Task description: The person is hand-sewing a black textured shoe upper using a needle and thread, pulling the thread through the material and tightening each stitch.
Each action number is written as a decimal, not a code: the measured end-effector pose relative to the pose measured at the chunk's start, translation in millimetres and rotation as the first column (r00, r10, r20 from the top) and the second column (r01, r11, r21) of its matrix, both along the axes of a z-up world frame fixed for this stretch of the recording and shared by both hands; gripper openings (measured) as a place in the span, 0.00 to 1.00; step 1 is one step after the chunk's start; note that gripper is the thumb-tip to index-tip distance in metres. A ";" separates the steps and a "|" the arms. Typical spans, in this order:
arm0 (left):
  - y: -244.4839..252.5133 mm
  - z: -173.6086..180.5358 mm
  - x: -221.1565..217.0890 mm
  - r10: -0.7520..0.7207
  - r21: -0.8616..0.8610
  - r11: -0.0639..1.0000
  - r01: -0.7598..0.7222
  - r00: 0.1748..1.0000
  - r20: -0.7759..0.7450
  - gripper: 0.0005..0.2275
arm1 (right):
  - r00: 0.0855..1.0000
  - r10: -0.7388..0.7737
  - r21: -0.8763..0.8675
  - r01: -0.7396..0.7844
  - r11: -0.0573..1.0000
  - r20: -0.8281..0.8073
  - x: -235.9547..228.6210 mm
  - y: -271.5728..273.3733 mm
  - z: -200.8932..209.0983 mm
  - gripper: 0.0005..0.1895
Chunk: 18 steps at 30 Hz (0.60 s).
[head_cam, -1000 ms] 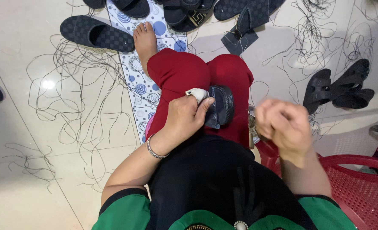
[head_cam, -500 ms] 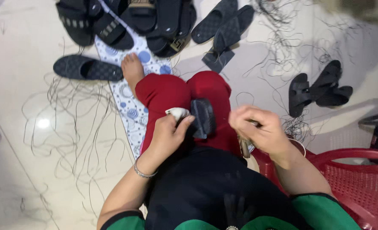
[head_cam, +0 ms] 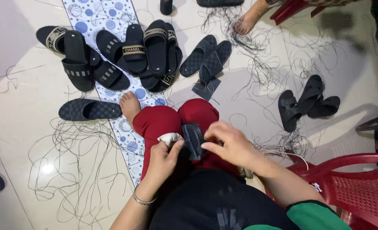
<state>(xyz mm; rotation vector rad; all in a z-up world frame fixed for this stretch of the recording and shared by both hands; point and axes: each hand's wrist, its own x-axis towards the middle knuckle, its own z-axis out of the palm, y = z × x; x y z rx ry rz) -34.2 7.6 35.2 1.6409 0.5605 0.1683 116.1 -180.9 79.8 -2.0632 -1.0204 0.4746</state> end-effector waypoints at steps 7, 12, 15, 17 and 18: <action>-1.4 4.5 -1.3 0.018 -0.060 0.998 -0.016 1.000 0.023 0.05 | 0.943 0.039 0.191 0.026 0.981 -0.330 -3.2 4.6 -17.0 0.05; -1.9 5.9 -5.7 0.047 -0.126 0.991 -0.042 0.998 0.038 0.09 | 0.964 0.012 0.260 0.060 0.964 -0.266 0.0 8.4 -11.2 0.03; -9.3 2.4 -6.0 0.062 -0.291 0.956 -0.036 0.995 0.080 0.10 | 0.737 0.166 0.297 0.050 0.954 -0.655 -1.5 7.6 -15.8 0.04; -14.7 5.3 -6.9 0.120 -0.526 0.848 -0.059 0.989 0.082 0.11 | 0.702 0.143 0.171 -0.030 0.985 -0.698 -2.4 5.8 -16.9 0.12; -17.7 3.1 -4.9 0.119 -0.527 0.848 -0.061 0.990 0.078 0.11 | 0.699 0.141 0.170 -0.029 0.985 -0.701 -2.8 10.5 -10.1 0.12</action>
